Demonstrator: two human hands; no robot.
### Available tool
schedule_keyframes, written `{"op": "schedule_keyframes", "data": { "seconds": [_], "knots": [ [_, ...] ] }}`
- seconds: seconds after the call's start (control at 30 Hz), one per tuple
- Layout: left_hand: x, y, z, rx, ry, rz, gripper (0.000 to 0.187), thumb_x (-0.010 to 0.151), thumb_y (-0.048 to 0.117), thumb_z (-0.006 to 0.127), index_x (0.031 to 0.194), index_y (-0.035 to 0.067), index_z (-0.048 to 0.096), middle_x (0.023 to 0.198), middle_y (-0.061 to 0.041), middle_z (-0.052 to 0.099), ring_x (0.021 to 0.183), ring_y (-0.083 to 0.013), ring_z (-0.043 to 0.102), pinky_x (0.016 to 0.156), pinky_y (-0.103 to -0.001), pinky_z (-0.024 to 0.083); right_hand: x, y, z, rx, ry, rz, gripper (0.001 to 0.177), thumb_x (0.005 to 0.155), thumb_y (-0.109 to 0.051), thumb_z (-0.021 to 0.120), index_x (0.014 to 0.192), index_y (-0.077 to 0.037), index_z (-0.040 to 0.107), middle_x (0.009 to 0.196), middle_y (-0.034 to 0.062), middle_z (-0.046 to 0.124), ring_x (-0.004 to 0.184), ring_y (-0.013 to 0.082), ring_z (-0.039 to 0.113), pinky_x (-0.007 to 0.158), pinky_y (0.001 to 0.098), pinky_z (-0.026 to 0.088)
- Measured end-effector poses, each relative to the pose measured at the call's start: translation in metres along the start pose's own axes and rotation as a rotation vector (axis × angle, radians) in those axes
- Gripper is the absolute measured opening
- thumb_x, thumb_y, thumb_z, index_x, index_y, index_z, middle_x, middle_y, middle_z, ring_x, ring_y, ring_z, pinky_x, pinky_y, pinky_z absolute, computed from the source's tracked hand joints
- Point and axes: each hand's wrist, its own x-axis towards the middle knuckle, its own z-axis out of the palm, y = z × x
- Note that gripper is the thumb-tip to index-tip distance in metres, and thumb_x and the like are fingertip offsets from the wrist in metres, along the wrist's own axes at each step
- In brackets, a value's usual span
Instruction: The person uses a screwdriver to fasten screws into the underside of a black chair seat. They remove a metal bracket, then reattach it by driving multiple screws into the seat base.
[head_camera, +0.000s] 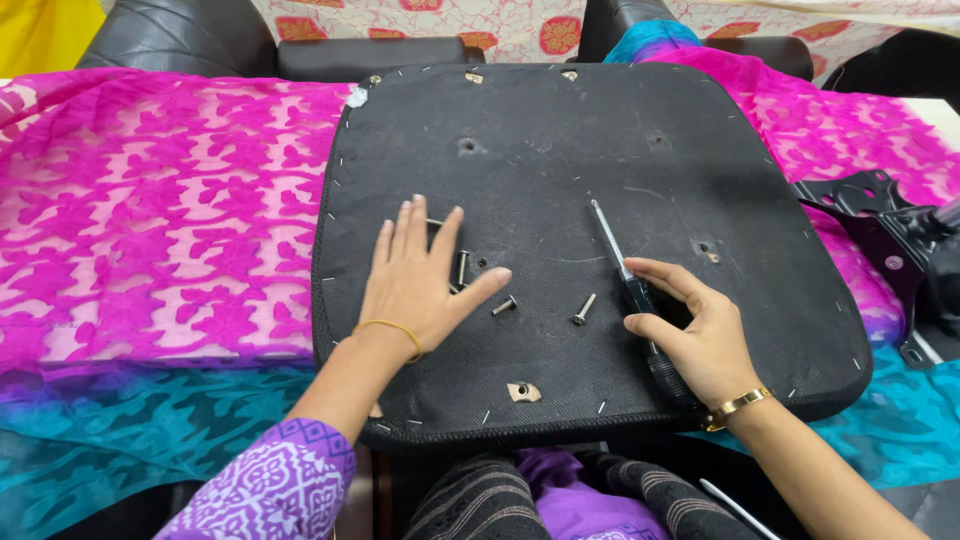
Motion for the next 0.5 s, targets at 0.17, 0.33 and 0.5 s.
{"op": "schedule_keyframes", "data": {
  "seconds": [0.17, 0.33, 0.5],
  "knots": [
    [-0.001, 0.042, 0.021, -0.105, 0.034, 0.127, 0.102, 0.081, 0.077, 0.058, 0.148, 0.001, 0.043, 0.157, -0.032, 0.028, 0.149, -0.0421, 0.022, 0.121, -0.05, 0.014, 0.001, 0.001, 0.005, 0.007, 0.049, -0.009, 0.057, 0.072, -0.011, 0.074, 0.129, -0.011, 0.069, 0.13, 0.0094, 0.073, 0.127, 0.0208, 0.066, 0.107, 0.0336, 0.046],
    [-0.003, 0.084, 0.038, -0.172, 0.087, 0.23, 0.077, 0.083, 0.052, 0.065, 0.14, 0.002, 0.053, 0.154, -0.029, 0.038, 0.148, -0.0395, 0.03, 0.122, -0.049, 0.021, 0.002, -0.006, 0.011, -0.064, 0.102, -0.025, 0.053, 0.077, -0.014, 0.074, 0.13, -0.011, 0.069, 0.128, 0.0083, 0.074, 0.121, 0.02, 0.068, 0.103, 0.0327, 0.049],
    [0.009, 0.098, 0.052, -0.298, 0.16, 0.253, 0.031, 0.096, 0.021, 0.059, 0.121, 0.004, 0.063, 0.144, -0.023, 0.053, 0.143, -0.0364, 0.044, 0.119, -0.046, 0.033, 0.001, -0.005, 0.012, -0.156, 0.155, -0.153, 0.045, 0.083, -0.014, 0.071, 0.128, -0.012, 0.071, 0.122, 0.0103, 0.074, 0.111, 0.0219, 0.071, 0.097, 0.0342, 0.051]
  ]
}}
